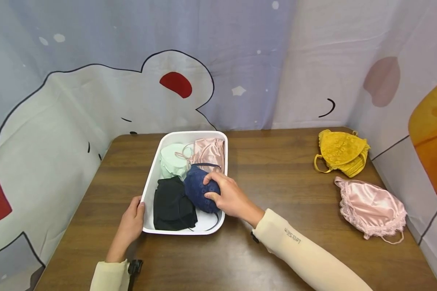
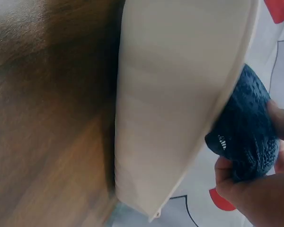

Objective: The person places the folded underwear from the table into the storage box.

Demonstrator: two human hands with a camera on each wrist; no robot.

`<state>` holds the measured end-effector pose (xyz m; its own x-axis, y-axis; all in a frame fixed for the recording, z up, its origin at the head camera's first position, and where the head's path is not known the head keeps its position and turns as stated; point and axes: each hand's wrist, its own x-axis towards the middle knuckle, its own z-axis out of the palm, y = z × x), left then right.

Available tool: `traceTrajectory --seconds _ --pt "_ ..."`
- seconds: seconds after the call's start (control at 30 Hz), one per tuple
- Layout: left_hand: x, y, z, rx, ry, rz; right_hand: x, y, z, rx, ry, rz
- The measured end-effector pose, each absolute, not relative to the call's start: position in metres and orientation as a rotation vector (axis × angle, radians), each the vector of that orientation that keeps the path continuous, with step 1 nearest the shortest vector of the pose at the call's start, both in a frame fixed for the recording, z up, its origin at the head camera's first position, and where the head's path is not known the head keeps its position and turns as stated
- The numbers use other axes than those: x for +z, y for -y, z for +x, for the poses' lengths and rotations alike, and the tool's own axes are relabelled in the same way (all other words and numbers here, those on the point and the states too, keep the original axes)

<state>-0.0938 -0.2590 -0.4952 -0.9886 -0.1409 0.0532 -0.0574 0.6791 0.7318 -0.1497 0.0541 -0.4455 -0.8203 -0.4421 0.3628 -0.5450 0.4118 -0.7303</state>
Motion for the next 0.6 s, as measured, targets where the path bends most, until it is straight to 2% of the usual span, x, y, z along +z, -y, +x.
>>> traceTrajectory --seconds 0.2,0.6 --pt "-0.495 0.26 -0.094 -1.207 2.794 0.16 -0.453 -0.041 -0.153 1.288 2.697 0.965" --pt "-0.494 0.259 -0.094 -1.217 2.774 0.149 -0.453 -0.027 -0.159 1.049 2.862 0.934"
